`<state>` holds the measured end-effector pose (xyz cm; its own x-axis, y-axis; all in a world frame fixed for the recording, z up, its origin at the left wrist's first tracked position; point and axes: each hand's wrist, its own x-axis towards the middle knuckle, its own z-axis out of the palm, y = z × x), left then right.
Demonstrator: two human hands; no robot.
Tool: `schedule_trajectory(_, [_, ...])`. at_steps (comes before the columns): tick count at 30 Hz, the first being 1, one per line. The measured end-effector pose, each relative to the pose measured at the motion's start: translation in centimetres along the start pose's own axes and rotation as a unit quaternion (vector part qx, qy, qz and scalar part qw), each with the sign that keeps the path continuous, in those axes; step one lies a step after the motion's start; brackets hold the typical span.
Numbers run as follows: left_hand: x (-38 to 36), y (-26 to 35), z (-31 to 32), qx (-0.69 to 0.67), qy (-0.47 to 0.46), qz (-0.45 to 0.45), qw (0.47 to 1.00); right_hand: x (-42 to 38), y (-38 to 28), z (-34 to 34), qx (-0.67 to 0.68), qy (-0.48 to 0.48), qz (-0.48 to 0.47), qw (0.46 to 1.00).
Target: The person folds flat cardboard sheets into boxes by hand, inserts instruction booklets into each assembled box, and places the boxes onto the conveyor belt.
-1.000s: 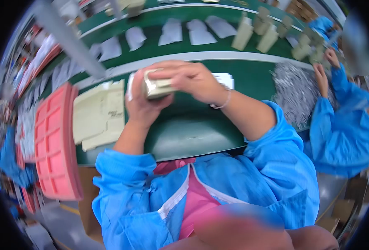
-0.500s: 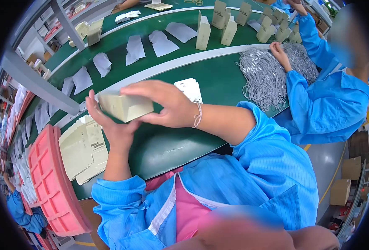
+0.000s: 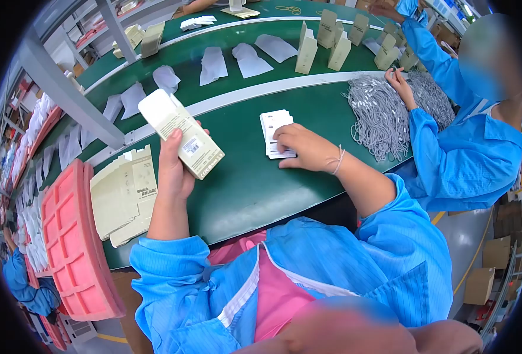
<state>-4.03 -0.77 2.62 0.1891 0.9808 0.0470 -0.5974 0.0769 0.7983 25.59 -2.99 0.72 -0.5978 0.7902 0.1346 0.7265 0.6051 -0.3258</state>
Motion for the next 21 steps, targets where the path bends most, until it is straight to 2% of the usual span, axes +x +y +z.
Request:
schedule_trajectory(2, [-0.1, -0.2, 0.3, 0.031, -0.016, -0.004, 0.999, -0.1, 1.2, -0.2, 0.108, 0.001, 0.006, 0.994])
schedule_trajectory(11, [-0.3, 0.0, 0.2, 0.071, -0.016, -0.007, 0.997, 0.8, 1.2, -1.0, 0.082, -0.004, -0.022, 0.996])
schedule_trajectory(14, [-0.4, 0.1, 0.3, 0.087, -0.034, -0.025, 0.995, 1.5, 1.7, -2.3, 0.163, -0.071, -0.030, 0.984])
schedule_trajectory(19, [-0.3, 0.3, 0.0, 0.096, -0.043, -0.039, 0.994, 2.7, 1.1, -3.4, 0.092, -0.117, -0.028, 0.988])
schedule_trajectory(21, [-0.3, 0.3, 0.0, 0.129, -0.052, -0.051, 0.989, 3.7, 0.8, -4.8, 0.049, 0.015, -0.054, 0.997])
